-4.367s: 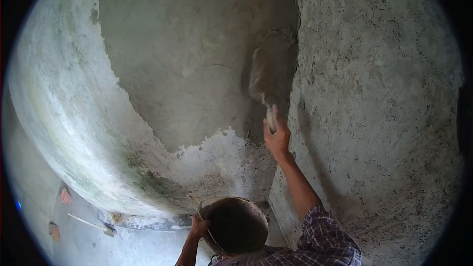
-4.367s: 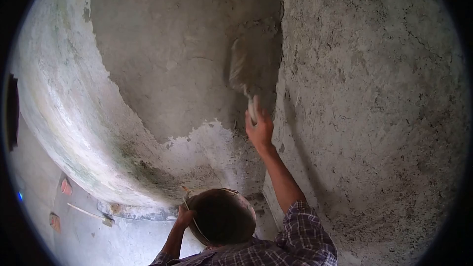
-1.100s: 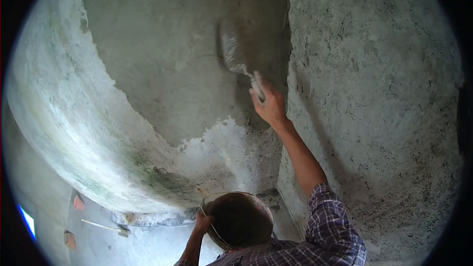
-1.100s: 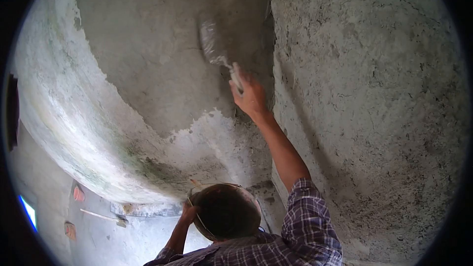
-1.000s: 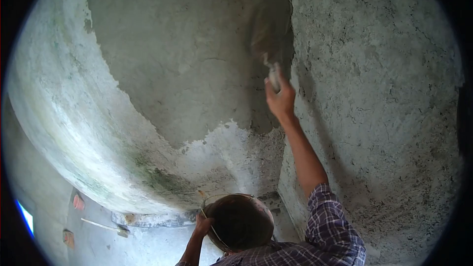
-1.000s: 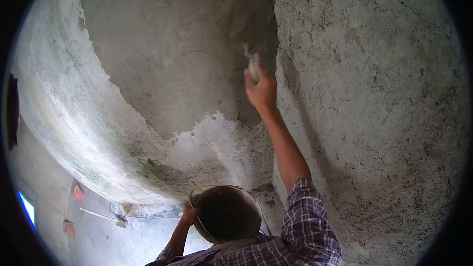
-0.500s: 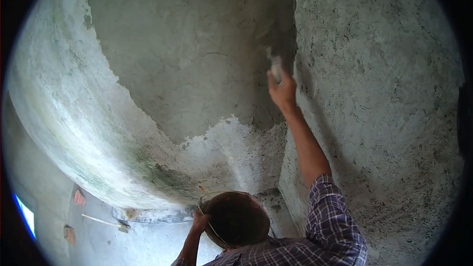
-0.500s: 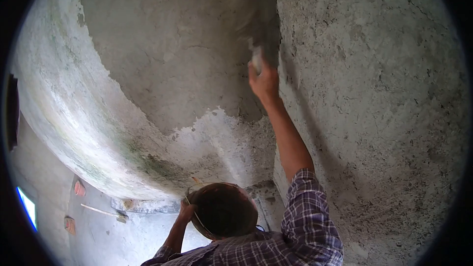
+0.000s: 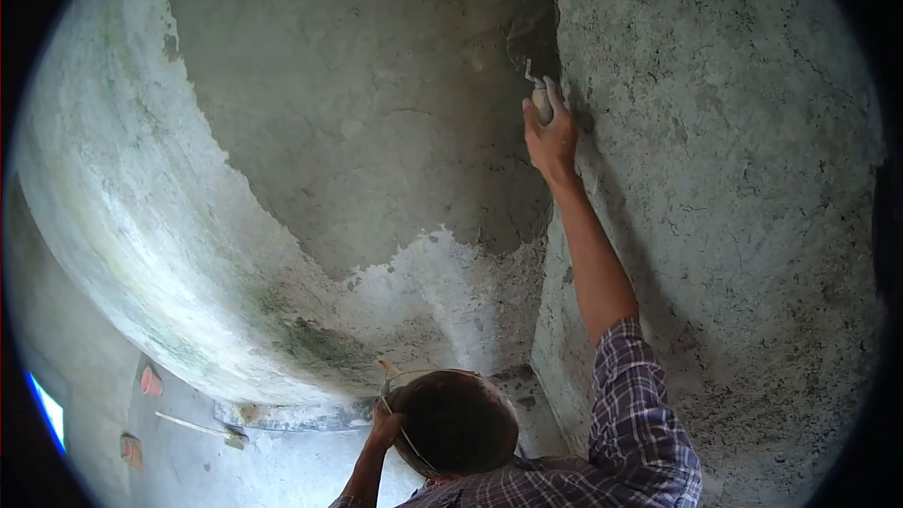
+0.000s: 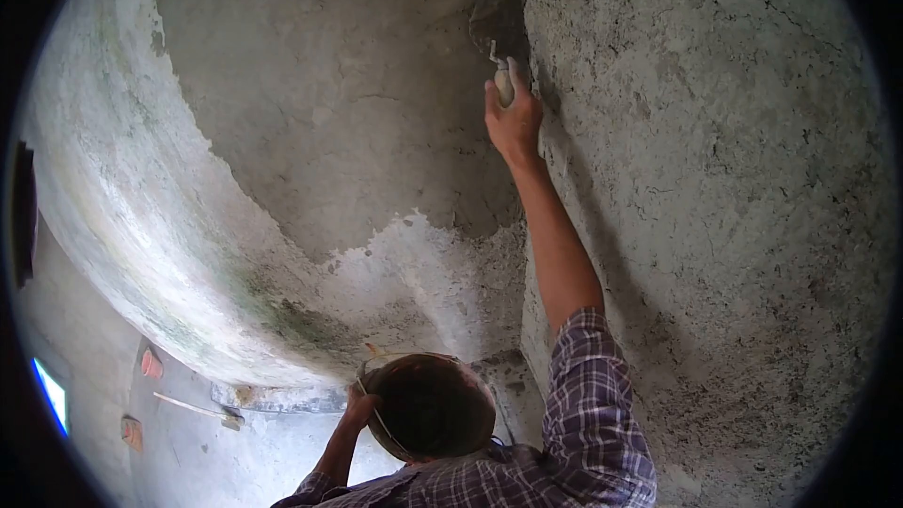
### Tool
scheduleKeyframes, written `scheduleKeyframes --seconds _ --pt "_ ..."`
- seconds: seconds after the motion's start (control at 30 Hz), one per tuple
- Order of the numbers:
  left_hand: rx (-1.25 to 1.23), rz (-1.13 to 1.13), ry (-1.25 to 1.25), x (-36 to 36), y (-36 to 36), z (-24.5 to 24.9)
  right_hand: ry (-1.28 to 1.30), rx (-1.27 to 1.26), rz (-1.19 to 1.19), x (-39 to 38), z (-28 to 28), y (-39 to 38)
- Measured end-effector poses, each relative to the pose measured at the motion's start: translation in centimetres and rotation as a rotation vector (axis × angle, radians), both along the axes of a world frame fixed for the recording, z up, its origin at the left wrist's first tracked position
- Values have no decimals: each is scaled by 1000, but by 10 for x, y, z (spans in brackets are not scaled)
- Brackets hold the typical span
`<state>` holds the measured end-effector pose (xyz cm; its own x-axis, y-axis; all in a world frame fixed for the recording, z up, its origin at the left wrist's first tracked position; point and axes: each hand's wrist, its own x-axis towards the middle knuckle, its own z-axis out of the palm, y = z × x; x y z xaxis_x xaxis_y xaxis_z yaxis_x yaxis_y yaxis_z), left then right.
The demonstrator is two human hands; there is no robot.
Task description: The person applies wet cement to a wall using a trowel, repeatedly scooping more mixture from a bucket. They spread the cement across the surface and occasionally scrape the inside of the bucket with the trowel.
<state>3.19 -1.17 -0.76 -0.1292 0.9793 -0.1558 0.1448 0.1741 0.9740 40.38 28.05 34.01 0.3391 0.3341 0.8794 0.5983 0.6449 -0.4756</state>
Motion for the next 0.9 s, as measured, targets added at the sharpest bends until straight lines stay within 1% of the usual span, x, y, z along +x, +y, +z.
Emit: scheduleKeyframes --seconds 0.03,0.1,0.13,0.17,0.23,0.27,0.33,0.37,0.43,0.5,0.53,0.6,0.63,0.7,0.73,0.8,0.83,0.9 --pt "17 -3 -2 0 -2 0 1 -3 1 -9 0 -2" --pt "35 -7 -6 1 1 -3 58 -16 81 -25 -1 -6" --pt "18 8 -31 0 1 -9 -81 105 40 -31 -11 1" --pt "-1 22 -53 -3 1 -15 -74 93 39 -39 -27 4" --pt "-46 11 -11 -4 8 -22 -489 -65 66 -54 -51 -11" --pt "-82 7 25 -6 7 -24 -489 -68 74 -56 -60 -21" --pt "-92 13 61 1 -2 -8 -666 -142 63 -57 -56 -39" --pt "-97 11 90 8 1 2 -675 -118 64 -55 -47 -34" --pt "-75 28 54 11 -2 9 -388 80 85 -52 -39 -26" --pt "-103 41 96 11 -8 15 -261 102 78 -45 -15 -8" --pt "-102 50 89 12 -11 18 -267 105 87 -41 -4 -1" --pt "-98 49 147 14 -13 23 -247 95 -63 -39 14 9" --pt "-95 54 143 10 -11 12 -250 99 -59 -43 13 11" --pt "44 59 135 1 -10 -16 -359 119 65 -52 2 8" --pt "46 65 128 3 -5 -11 -366 123 70 -56 -5 4" --pt "-123 16 222 0 -12 -2 -847 -90 110 -63 -38 -16" --pt "-128 17 215 3 -14 1 -854 -93 114 -63 -47 -25" --pt "-39 39 76 10 -9 6 -1035 -78 127 -60 -54 -36"
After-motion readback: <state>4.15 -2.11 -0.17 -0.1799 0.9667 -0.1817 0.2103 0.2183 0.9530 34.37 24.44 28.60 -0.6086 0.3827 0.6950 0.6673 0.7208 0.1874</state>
